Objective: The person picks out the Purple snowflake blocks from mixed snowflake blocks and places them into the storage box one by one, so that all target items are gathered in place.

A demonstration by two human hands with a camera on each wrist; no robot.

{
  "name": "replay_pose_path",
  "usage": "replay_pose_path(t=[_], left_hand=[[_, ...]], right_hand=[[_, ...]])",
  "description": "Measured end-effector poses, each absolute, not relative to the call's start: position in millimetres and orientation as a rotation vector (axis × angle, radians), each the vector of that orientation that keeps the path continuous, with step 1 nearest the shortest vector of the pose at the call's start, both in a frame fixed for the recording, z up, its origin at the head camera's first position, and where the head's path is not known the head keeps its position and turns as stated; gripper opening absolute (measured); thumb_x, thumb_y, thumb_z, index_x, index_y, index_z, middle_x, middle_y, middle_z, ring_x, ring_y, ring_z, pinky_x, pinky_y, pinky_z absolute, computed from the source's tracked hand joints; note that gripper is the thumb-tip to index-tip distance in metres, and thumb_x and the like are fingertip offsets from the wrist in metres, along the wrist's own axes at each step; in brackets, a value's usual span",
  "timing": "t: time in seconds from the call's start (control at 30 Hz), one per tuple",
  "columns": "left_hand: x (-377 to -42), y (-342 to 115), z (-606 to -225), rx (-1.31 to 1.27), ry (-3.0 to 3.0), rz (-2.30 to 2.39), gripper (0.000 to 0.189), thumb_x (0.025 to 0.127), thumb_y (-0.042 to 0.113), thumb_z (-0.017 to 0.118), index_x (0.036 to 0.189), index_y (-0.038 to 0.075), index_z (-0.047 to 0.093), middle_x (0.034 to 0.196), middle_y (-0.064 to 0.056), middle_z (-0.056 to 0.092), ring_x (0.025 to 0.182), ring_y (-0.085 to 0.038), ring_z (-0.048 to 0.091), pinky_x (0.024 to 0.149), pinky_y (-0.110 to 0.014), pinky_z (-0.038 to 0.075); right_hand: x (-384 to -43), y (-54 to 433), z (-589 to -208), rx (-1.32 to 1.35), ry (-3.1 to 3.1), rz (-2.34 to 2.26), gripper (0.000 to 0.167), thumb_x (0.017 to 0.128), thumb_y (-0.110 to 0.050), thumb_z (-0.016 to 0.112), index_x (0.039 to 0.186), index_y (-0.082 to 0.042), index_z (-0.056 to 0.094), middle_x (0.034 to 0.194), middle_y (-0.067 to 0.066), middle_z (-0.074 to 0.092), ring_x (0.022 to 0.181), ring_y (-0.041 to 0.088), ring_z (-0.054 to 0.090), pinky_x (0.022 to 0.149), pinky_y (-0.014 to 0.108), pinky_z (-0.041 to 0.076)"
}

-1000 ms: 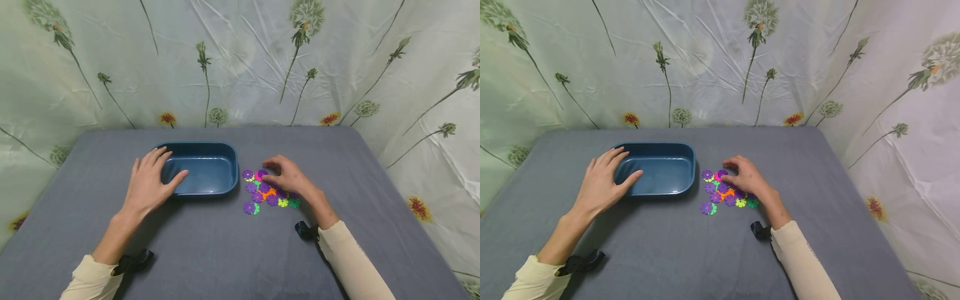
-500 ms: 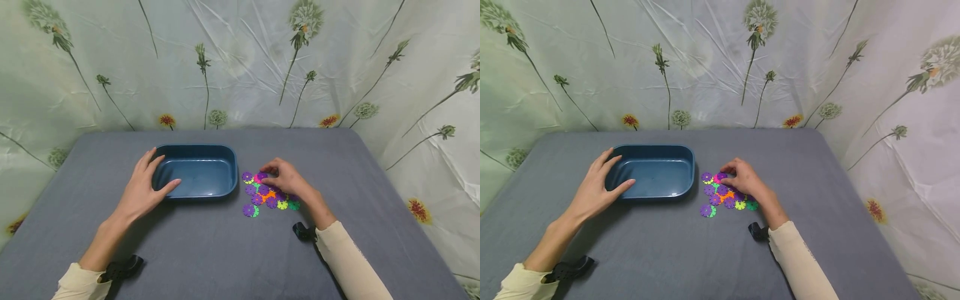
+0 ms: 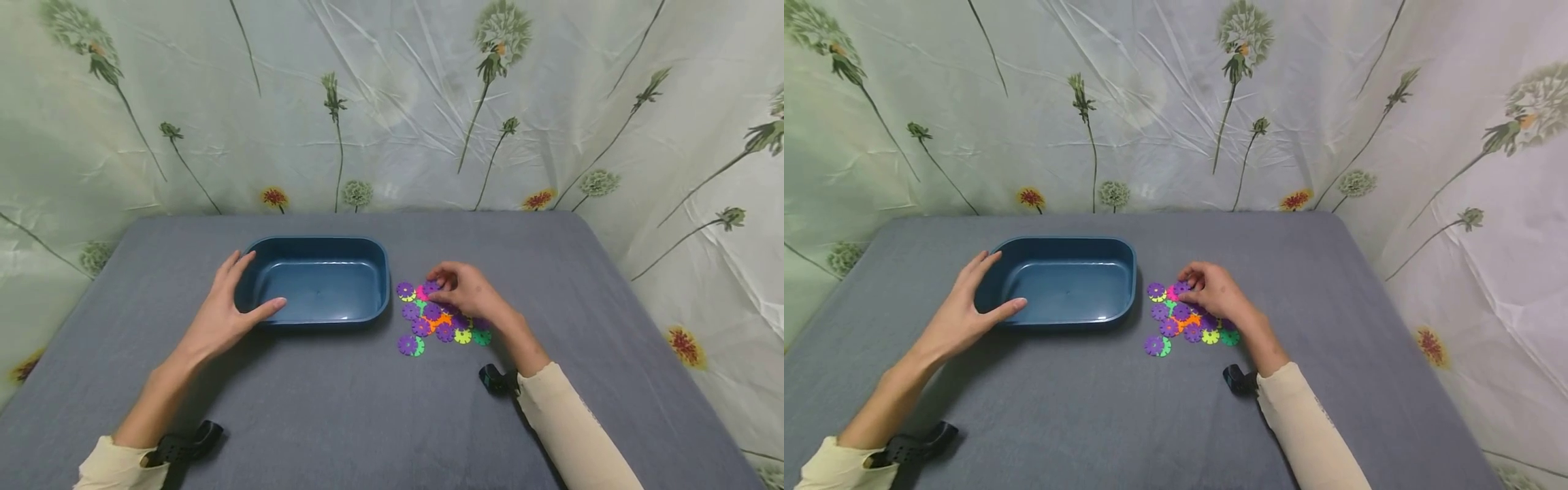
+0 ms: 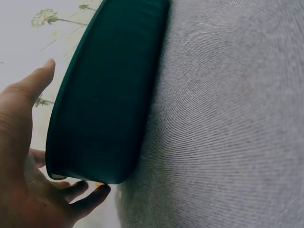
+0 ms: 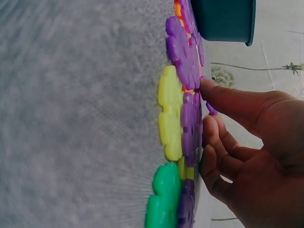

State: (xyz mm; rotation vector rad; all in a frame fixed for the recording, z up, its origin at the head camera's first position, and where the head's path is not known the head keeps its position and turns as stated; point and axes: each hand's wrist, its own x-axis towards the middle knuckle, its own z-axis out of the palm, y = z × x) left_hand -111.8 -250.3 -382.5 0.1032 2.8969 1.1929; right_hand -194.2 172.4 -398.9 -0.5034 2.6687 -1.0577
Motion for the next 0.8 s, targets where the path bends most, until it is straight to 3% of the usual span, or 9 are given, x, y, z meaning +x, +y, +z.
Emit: replay_pose_path(t=[0.3,0.8], left_hand=[[-113.8,-251.7,-381.8,0.028,2.833,1.174,0.124,0.087,0.051,0.081,0.169,0.022,-0.007,0.176,-0.02,0.0,0.159,-0.053,0.013,0.114,-0.081,0.023],[-116.9,-257.9,-384.2,0.089,2.807,1.109,0.132,0.082,0.05,0.085,0.169,0.02,-0.008,0.175,-0.025,0.002,0.157,-0.055,0.015,0.114,-0.08,0.026]], right_hand=[[-191.5,172.7,-398.7,-0.541,2.655,-1.141,0.017,0.098,-0.007,0.072,0.115,-0.007,0.073,0.099,0.01,0.069,0.089,0.02,0.063,0.08,0.032,0.052],[-193.8,163.1,-397.7,-0.555,2.63,-1.241,0.02,0.099,-0.01,0.071,0.118,-0.009,0.074,0.101,0.011,0.07,0.091,0.019,0.065,0.079,0.03,0.053]])
